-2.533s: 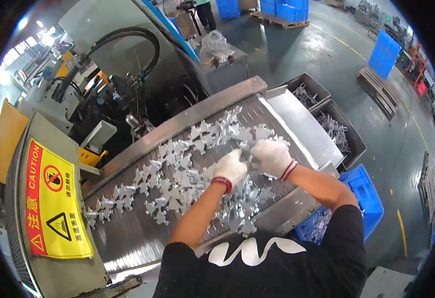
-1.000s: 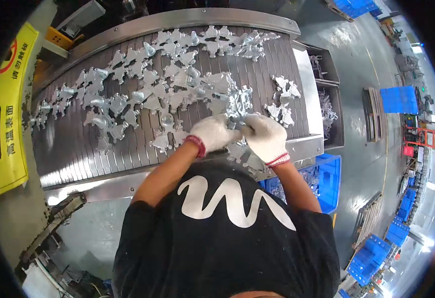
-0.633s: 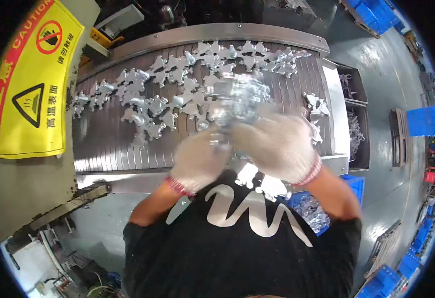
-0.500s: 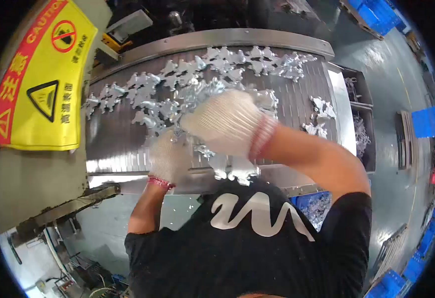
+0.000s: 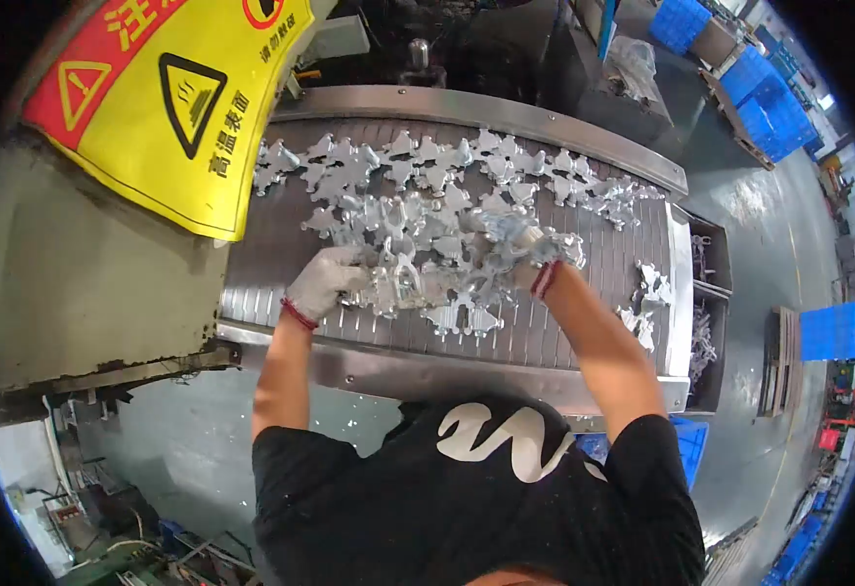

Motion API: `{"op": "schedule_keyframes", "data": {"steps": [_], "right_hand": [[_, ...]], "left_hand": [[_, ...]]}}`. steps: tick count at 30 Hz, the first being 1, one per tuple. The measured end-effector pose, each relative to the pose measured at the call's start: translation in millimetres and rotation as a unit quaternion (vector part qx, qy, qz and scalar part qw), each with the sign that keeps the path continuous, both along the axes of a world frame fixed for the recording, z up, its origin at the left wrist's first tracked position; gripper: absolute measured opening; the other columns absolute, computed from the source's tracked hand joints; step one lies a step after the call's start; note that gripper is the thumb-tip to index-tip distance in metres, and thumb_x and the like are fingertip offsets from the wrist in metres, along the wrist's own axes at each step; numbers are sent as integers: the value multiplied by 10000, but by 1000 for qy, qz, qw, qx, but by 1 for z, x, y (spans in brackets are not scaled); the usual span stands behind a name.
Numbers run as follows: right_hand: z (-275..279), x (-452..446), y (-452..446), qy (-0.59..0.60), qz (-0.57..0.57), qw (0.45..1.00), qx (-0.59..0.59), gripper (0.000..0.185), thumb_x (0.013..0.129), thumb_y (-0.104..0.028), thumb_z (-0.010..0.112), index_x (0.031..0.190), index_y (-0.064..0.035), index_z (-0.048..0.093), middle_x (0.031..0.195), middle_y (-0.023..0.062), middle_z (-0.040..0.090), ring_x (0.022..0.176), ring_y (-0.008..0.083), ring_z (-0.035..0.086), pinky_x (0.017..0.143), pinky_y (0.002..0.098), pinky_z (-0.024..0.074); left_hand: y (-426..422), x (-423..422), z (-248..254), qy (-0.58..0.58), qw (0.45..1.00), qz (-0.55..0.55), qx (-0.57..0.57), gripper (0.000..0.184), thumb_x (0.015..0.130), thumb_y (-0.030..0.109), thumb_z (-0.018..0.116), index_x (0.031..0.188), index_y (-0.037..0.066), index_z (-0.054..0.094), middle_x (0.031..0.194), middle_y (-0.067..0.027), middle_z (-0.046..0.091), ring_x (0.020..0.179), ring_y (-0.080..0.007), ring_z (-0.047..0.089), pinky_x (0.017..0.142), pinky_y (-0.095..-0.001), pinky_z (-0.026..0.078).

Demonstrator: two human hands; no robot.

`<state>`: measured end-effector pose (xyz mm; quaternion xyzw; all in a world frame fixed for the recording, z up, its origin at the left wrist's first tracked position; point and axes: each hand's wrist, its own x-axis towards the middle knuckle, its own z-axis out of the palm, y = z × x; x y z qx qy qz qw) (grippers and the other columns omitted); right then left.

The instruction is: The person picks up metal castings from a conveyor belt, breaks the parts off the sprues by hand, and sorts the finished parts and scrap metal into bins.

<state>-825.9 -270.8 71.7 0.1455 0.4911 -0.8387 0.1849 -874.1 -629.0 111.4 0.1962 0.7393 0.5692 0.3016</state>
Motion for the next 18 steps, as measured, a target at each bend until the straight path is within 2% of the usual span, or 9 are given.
{"op": "schedule_keyframes", "data": {"steps": [1, 3, 5, 6, 7, 9, 13, 16, 18], "right_hand": [[22, 19, -11, -64, -111, 984, -126, 282, 993, -286, 744, 1104, -30, 773, 699, -9, 648, 609, 146, 621, 567, 347, 532], [14, 29, -8, -93, -110, 988, -57, 336, 963, -327, 762, 1099, -20, 769, 714, 4, 655, 600, 145, 608, 573, 340, 527], [6, 41, -21, 139, -63, 935, 320, 336, 973, -357, 706, 1071, -39, 755, 814, 79, 718, 714, 212, 688, 688, 390, 565], [-3, 42, -27, 264, -61, 811, 519, 350, 976, -372, 690, 1074, -40, 740, 854, 111, 742, 762, 248, 720, 736, 413, 573], [42, 51, -39, 89, 22, 832, 547, 337, 1005, -355, 600, 1108, -54, 713, 859, 216, 726, 863, 412, 732, 834, 498, 572], [49, 54, -48, 116, -4, 787, 606, 374, 998, -388, 591, 1063, -36, 700, 953, 259, 735, 941, 428, 733, 854, 506, 567], [46, 74, -32, 74, -127, 878, 456, 335, 1000, -344, 607, 1180, -114, 770, 1011, 188, 774, 938, 369, 756, 848, 421, 584], [70, 99, -19, 56, -138, 860, 487, 332, 1004, -315, 612, 1171, -77, 774, 971, 143, 782, 847, 279, 773, 782, 388, 584], [51, 105, -5, 83, -203, 855, 470, 282, 1021, -216, 644, 1182, -9, 749, 789, 60, 697, 524, 127, 637, 530, 281, 522]], "left_hand": [[-2, -4, -6, 47, 997, -36, -55, 476, 797, 172, 682, 1192, -88, 740, 1103, -101, 755, 1018, -191, 691, 896, -337, 541], [8, -4, 3, -64, 998, 5, 7, 497, 802, 208, 711, 1206, -82, 734, 1114, -103, 762, 1023, -200, 696, 922, -356, 543], [12, -8, -21, -120, 988, 22, 96, 511, 789, 188, 719, 1235, -61, 730, 1124, -99, 764, 1065, -197, 701, 958, -355, 551], [15, -12, -32, -142, 983, 17, 118, 516, 784, 172, 716, 1247, -56, 725, 1122, -102, 763, 1082, -200, 705, 975, -354, 554], [23, -9, -5, -144, 989, 0, 36, 508, 795, 149, 699, 1262, -52, 718, 1153, -112, 759, 1115, -211, 707, 1003, -351, 552], [17, -7, -17, -126, 986, -19, 108, 500, 816, 141, 691, 1277, -51, 710, 1198, -117, 752, 1114, -220, 710, 1006, -354, 554], [17, -1, -8, -49, 990, 56, 116, 408, 888, 141, 658, 1238, -59, 724, 1109, -83, 758, 1039, -177, 697, 910, -309, 543], [39, 9, 13, -72, 963, 257, 29, 373, 996, 244, 647, 1256, -9, 734, 1037, -43, 726, 965, -167, 669, 901, -337, 528], [39, -6, -11, 52, 968, 247, 14, 423, 994, 288, 654, 1299, 1, 708, 1092, -71, 743, 1005, -173, 676, 878, -364, 533]]}}
